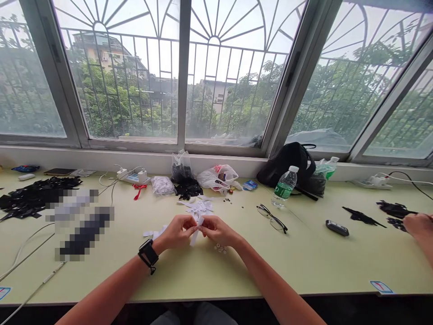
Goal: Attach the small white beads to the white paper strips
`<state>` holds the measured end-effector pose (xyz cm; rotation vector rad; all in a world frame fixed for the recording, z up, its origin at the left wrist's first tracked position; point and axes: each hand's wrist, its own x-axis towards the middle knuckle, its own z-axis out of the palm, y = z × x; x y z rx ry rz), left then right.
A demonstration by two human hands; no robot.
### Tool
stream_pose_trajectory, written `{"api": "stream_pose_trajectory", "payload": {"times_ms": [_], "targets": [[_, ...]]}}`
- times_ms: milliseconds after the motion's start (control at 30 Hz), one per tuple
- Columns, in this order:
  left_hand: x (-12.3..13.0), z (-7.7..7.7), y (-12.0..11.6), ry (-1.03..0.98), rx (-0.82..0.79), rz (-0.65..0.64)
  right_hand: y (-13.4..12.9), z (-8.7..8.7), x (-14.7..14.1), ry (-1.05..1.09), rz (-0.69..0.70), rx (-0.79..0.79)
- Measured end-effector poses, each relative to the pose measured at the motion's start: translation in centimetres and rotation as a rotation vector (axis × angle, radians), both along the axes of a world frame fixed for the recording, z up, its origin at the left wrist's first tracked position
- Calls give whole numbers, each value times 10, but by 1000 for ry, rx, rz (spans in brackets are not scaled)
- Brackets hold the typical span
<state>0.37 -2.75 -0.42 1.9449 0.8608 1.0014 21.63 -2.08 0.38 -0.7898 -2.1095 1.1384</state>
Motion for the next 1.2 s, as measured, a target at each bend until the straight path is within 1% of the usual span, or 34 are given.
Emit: {"api": "stream_pose_trajectory", "payload": {"times_ms": [267, 467, 600, 700, 1067, 1200], "targets": [[0, -4, 1, 35, -12, -6, -2, 4, 1, -10, 41, -10], [0, -6, 3, 29, -45, 6, 0, -4, 1, -69, -18, 22], [0, -12, 5, 30, -29, 30, 2, -9, -1, -66, -35, 78], [0, -14, 6, 28, -33, 22, 3, -10, -2, -63, -60, 95], [0, -11, 4, 43, -31, -13, 2, -9, -1, -44, -41, 60], [2, -11, 5, 3, -43, 26, 3, -9, -4, -8, -83, 55]]}}
